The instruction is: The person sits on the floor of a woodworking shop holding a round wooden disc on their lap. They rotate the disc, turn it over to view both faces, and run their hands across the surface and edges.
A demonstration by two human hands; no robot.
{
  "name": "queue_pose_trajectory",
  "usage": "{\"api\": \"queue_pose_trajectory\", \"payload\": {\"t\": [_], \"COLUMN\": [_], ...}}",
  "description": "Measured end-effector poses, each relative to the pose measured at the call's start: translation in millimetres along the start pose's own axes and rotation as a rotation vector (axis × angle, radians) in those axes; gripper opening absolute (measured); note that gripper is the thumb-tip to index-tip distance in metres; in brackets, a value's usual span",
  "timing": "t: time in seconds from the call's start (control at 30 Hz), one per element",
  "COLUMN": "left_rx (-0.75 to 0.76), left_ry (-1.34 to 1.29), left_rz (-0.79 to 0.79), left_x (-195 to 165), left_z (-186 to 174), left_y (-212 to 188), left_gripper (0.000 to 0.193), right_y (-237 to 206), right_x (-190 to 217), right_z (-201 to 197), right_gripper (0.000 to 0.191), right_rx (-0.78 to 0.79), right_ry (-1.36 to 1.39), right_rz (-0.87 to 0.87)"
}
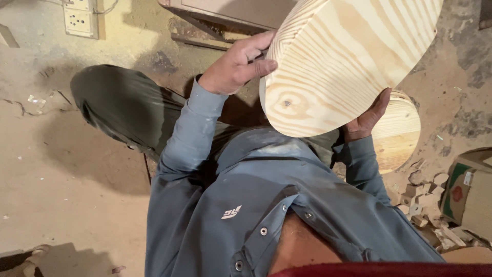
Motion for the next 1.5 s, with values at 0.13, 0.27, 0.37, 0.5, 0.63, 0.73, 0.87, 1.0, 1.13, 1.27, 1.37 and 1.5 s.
{"api": "queue_pose_trajectory", "payload": {"t": [0.13, 0.27, 0.37, 0.5, 0.63, 0.73, 0.87, 1.0, 1.13, 1.27, 1.37, 1.5], "left_rx": [0.012, -0.098, -0.237, -0.444, -0.699, -0.911, -0.943, -0.933, -0.907, -0.911, -0.828, -0.677], "left_ry": [0.008, 0.076, 0.098, -0.087, -0.149, -0.298, -0.143, 0.088, -0.082, -0.179, -0.073, 0.047], "left_rz": [0.005, -0.076, -0.197, -0.218, -0.303, -0.375, -0.334, -0.410, -0.375, -0.343, -0.296, -0.200], "left_x": [-7, -1, 17, 50, 100, 137, 149, 145, 145, 138, 119, 92], "left_z": [0, -8, -17, -29, -52, -67, -91, -111, -103, -95, -93, -82], "left_y": [1, 2, 0, -8, -28, -50, -64, -77, -78, -76, -70, -60], "left_gripper": [0.065, 0.055, 0.044, 0.044, 0.049, 0.059, 0.069, 0.070, 0.071, 0.067, 0.046, 0.038], "right_y": [5, 2, -5, -10, -18, -29, -29, -19, -21, -30, -23, -16], "right_x": [0, -1, -1, -7, -18, -21, -29, -43, -37, -27, -29, -32], "right_z": [-7, -27, -45, -68, -74, -63, -28, -11, -5, -25, -14, -13], "right_gripper": [0.069, 0.071, 0.075, 0.068, 0.057, 0.061, 0.060, 0.073, 0.076, 0.070, 0.067, 0.062], "right_rx": [-0.009, -0.055, -0.050, -0.012, 0.039, -0.021, 0.016, -0.019, 0.019, -0.293, -0.177, -0.138], "right_ry": [0.002, 0.062, 0.035, -0.099, -0.012, 0.078, 0.144, 0.081, 0.001, -0.211, -0.142, 0.002], "right_rz": [0.003, 0.032, 0.011, -0.058, 0.078, 0.195, 0.225, 0.260, 0.244, 0.214, 0.166, 0.130]}}
Point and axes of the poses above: each hand's wrist, its own y-axis towards the middle knuckle, its own z-axis out of the palm, x = y × z, the point moved 7 cm from there along y, towards the middle knuckle, and after that the axes turned 12 degrees about y, right-handed, at the moved point
